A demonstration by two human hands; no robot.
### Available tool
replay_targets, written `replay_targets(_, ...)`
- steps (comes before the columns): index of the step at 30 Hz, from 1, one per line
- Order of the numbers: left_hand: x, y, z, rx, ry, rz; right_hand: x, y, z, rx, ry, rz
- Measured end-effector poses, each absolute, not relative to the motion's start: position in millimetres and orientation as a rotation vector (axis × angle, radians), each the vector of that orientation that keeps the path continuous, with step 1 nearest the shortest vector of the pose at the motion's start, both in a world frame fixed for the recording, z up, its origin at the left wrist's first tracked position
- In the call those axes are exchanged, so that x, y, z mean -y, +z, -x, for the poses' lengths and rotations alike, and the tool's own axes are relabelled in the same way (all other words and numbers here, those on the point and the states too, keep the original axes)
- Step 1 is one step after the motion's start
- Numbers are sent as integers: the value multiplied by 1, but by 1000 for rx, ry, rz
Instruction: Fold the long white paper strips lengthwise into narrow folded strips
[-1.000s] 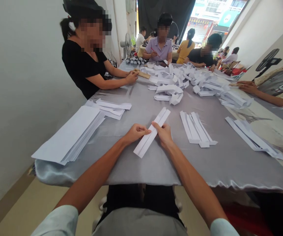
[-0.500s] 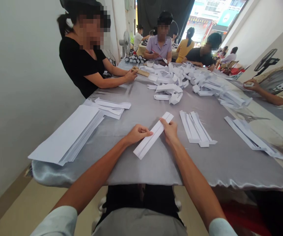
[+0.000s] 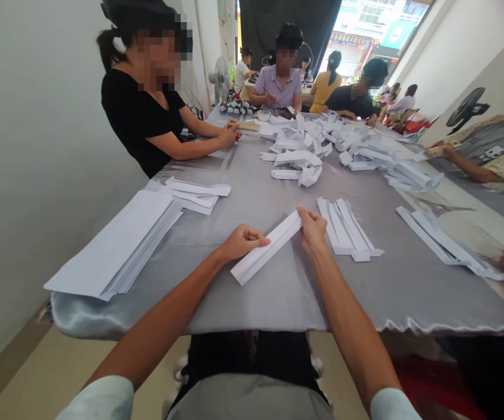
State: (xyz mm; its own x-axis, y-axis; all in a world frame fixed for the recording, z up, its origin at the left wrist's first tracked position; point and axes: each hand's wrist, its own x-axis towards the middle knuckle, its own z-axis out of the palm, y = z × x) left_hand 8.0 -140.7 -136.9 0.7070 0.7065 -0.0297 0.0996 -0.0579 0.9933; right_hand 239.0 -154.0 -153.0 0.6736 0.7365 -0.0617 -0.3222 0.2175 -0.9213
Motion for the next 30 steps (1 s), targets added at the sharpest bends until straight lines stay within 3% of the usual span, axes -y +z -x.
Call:
replay_targets(13, 130, -134, 2, -731, 528, -1388, 155, -149, -303, 45, 374, 1108)
replay_targets(20, 116, -137, 9, -806, 910, -1199, 159, -146, -294, 15, 500, 1085)
replay_targets(30, 123, -139, 0, -803, 997, -1280, 159, -147, -272, 32, 643, 1052)
